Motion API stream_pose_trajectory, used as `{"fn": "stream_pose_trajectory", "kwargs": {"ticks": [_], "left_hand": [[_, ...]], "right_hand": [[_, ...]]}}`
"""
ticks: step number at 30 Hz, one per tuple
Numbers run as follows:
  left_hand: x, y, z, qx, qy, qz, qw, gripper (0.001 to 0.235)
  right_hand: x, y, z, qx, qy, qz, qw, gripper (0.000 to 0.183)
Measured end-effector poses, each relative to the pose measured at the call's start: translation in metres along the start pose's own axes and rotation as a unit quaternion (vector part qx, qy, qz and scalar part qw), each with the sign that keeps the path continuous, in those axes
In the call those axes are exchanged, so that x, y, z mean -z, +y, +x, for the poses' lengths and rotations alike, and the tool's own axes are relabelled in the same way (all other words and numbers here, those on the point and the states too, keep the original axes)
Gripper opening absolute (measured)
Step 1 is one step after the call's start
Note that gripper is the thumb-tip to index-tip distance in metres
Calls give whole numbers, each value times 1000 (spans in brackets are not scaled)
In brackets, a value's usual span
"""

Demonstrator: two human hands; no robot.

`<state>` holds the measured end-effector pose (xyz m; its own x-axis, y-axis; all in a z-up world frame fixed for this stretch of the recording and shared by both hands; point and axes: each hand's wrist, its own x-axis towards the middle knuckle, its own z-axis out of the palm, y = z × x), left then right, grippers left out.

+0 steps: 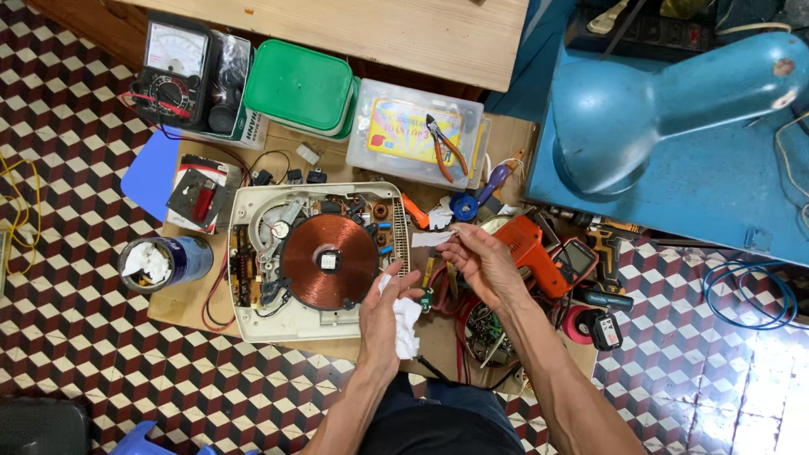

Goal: The person cleans a small white plastic component with a tissue, then uses a screwdriver to remove screws from a disassembled electronic device on a cluttered workbench. They place the screws into a container and use a multimeter to test connections on the device.

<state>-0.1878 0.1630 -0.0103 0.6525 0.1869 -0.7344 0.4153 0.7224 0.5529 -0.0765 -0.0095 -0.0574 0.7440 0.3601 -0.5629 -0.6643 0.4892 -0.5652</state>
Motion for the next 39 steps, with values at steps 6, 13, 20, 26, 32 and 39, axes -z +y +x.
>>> {"fn": "stream_pose_trajectory", "kwargs": {"ticks": [6, 13, 20, 26, 32, 39], "left_hand": [[19, 9, -1, -48, -6, 91, 995, 48], [-24, 11, 43, -392, -61, 362, 843, 43], [-16, 23, 70, -197, 109, 307, 925, 27], [-1, 22, 50, -142, 5, 305, 942, 29], [-24, -16, 18, -74, -34, 282, 956, 33], [-33, -48, 21, -62, -85, 276, 955, 36]], "right_hand": [[-7, 2, 4, 13, -4, -36, 999, 24], [-18, 25, 1, 3, 34, -38, 999, 21], [-24, 26, 56, 100, 93, -297, 945, 28], [-4, -35, 0, 303, 231, -598, 705, 21], [41, -131, -26, 407, 295, -753, 425, 57], [55, -135, -7, 361, 277, -785, 420, 57]]}}
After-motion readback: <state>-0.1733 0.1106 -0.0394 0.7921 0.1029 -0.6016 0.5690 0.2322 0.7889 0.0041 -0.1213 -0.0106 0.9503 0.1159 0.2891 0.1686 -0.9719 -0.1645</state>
